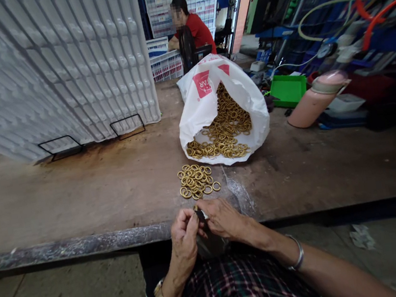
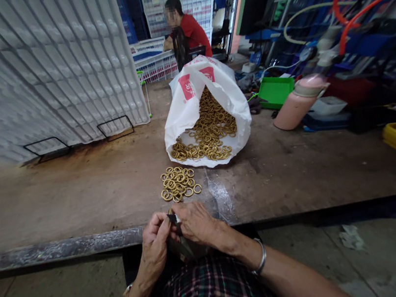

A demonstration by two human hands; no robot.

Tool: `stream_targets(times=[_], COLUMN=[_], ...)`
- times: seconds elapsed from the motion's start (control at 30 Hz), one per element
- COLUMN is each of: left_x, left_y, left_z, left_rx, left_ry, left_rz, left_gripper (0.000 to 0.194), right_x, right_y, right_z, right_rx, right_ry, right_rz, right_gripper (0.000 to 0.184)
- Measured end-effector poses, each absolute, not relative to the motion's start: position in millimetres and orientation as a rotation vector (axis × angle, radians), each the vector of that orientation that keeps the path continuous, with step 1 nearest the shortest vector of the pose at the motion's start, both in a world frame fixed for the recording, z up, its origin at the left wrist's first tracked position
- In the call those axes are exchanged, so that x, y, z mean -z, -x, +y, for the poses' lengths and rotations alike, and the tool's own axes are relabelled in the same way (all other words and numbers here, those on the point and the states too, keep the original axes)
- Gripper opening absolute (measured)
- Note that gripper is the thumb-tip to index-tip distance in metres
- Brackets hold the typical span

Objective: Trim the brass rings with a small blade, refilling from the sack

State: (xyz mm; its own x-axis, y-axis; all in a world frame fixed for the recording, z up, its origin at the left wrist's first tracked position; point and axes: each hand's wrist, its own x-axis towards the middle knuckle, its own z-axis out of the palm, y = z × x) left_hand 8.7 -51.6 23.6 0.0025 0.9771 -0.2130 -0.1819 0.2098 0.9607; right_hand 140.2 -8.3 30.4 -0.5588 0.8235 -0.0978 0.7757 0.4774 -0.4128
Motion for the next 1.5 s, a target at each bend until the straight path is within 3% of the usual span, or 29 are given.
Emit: stream_targets(times=[0.27, 0.43, 0.63, 0.77, 0.87, 1.03, 1.23, 1.4, 1.5], left_x=[-34, -45, -28, -15, -12, -10, -12, -11, -6], left_y=[-5, -7, -11, -8, -5, -5, -18, -26, -23], left_z=[-59, -72, -54, -46, -46, -42, -43, -44, -42], left_rx=[-1.152, -1.046, -1.089, -1.119, -1.077, -1.074, -1.124, -1.193, -1.219], left_ry=[-1.003, -0.96, -0.466, -0.316, -0.218, -0.07, -0.277, -0.453, -0.522], left_rz=[1.179, 0.919, 0.754, 0.728, 0.687, 0.721, 0.868, 0.967, 1.054], left_gripper=[0.031, 0.025, 0.022, 0.015, 0.021, 0.019, 0.025, 0.037, 0.032], right_x=[-36, -32, -16, -9, -8, -4, -12, -21, -21], right_y=[-136, -160, -194, -193, -193, -196, -176, -151, -144], right_z=[-11, 3, 27, 31, 31, 31, 21, 7, 4], right_rx=[-0.587, -0.515, -0.34, -0.298, -0.295, -0.44, -0.85, -1.098, -1.221], right_ry=[1.535, 1.825, 1.876, 1.86, 1.857, 1.836, 1.533, 1.392, 1.339], right_rz=[-2.621, -2.445, -2.17, -2.239, -2.269, -2.164, -1.814, -1.714, -1.681], right_gripper=[0.017, 0.031, 0.018, 0.02, 0.018, 0.013, 0.008, 0.011, 0.014])
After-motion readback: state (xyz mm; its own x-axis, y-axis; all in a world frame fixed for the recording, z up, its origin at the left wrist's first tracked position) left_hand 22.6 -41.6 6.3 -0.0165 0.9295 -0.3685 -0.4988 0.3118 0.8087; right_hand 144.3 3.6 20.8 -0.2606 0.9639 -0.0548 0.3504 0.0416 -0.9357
